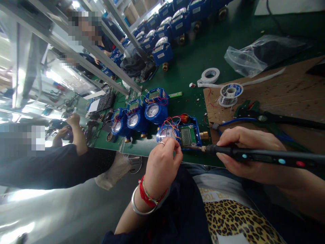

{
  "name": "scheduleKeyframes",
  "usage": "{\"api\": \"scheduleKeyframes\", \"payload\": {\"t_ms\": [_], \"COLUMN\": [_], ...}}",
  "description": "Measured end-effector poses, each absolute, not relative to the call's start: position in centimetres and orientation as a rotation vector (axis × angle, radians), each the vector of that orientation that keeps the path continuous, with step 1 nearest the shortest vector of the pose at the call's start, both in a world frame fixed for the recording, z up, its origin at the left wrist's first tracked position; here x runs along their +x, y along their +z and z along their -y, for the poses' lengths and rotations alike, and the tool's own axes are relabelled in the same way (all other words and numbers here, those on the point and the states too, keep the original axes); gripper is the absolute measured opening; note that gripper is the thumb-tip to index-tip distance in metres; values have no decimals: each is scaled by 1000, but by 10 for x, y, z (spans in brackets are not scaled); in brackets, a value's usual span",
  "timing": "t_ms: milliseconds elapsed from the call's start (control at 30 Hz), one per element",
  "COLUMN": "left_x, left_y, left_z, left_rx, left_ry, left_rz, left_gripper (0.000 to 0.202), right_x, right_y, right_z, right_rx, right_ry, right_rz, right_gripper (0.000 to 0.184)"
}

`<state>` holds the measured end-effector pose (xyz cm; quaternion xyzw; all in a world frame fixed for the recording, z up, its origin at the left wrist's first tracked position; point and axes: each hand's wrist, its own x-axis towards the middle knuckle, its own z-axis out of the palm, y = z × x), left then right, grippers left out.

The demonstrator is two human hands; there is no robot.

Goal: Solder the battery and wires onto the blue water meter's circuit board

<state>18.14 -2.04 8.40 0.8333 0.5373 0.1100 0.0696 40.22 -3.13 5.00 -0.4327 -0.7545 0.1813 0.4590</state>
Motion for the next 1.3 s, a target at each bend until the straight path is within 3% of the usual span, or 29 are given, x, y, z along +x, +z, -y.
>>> {"api": "scheduleKeyframes", "payload": {"t_ms": [1300], "left_x": [181], "left_y": [84], "left_z": [20], "left_rx": [2492], "left_ry": [336], "left_rz": [-1623], "left_gripper": [7], "right_x": [401], "right_y": [48], "right_z": [30], "right_rx": [-1019], "right_ry": [463], "right_rz": [1870], "right_gripper": [11]}}
